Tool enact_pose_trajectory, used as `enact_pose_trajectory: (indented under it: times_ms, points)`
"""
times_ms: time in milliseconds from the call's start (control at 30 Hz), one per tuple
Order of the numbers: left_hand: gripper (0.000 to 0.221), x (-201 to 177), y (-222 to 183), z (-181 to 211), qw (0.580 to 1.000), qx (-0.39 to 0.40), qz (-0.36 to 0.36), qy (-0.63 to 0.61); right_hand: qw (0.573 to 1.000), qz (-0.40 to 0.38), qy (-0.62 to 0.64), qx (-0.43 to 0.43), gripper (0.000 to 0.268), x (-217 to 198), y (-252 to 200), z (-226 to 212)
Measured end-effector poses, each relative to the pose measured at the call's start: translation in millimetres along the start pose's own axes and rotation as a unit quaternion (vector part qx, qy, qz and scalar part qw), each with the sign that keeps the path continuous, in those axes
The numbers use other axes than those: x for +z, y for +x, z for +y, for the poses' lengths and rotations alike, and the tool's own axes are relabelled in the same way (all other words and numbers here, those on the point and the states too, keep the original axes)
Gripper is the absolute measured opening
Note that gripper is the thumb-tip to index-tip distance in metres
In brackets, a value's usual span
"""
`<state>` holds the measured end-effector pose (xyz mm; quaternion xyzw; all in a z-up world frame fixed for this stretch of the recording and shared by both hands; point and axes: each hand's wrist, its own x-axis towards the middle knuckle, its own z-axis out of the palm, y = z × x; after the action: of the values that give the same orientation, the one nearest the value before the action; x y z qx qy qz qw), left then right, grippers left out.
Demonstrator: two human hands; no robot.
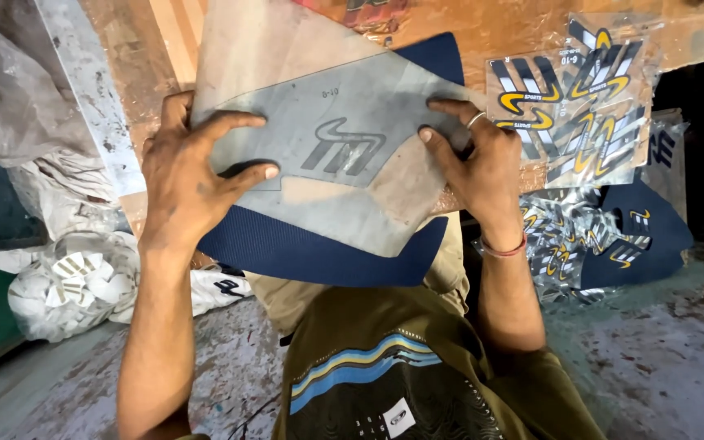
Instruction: The user is using a manual heat press machine to apply decorative logo transfers onto fabric shoe components.
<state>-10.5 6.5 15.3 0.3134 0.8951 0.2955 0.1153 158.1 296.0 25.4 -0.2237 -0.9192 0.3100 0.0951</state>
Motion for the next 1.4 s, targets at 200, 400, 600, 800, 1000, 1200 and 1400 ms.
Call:
enact_pose_trajectory:
  times_ms: [200,400,600,800,1000,1200,1400]
  points:
    - [0.088,-1.6,0.5,5.7,0.999,0.012,0.015,0.036,0.993,0.044,-0.101,-0.051,0.043,-4.0,-2.2,-12.6]
    - [0.104,-3.2,14.9,21.8,0.992,-0.006,0.0,0.127,0.986,0.053,-0.108,-0.115,0.056,2.0,-1.8,0.0]
    - [0.106,-11.2,20.1,22.7,0.997,0.0,-0.024,0.071,0.999,-0.006,-0.034,-0.01,0.059,-10.3,14.3,-6.8]
    - [0.099,-8.7,16.4,25.3,0.999,-0.036,-0.03,0.009,0.993,0.013,0.001,-0.12,0.053,-2.8,10.5,5.6]
    - [0.072,-1.9,4.5,9.2,0.999,-0.017,0.023,0.041,0.993,-0.001,0.012,-0.116,0.045,-7.3,11.9,3.2]
    - [0.069,1.5,-6.4,4.6,0.999,0.007,0.048,0.01,0.994,-0.036,0.008,-0.101,0.042,-12.5,17.8,5.9]
    - [0.067,8.0,-12.7,1.6,0.998,0.012,0.055,0.013,0.99,-0.026,0.013,-0.141,0.04,-9.6,16.2,13.6]
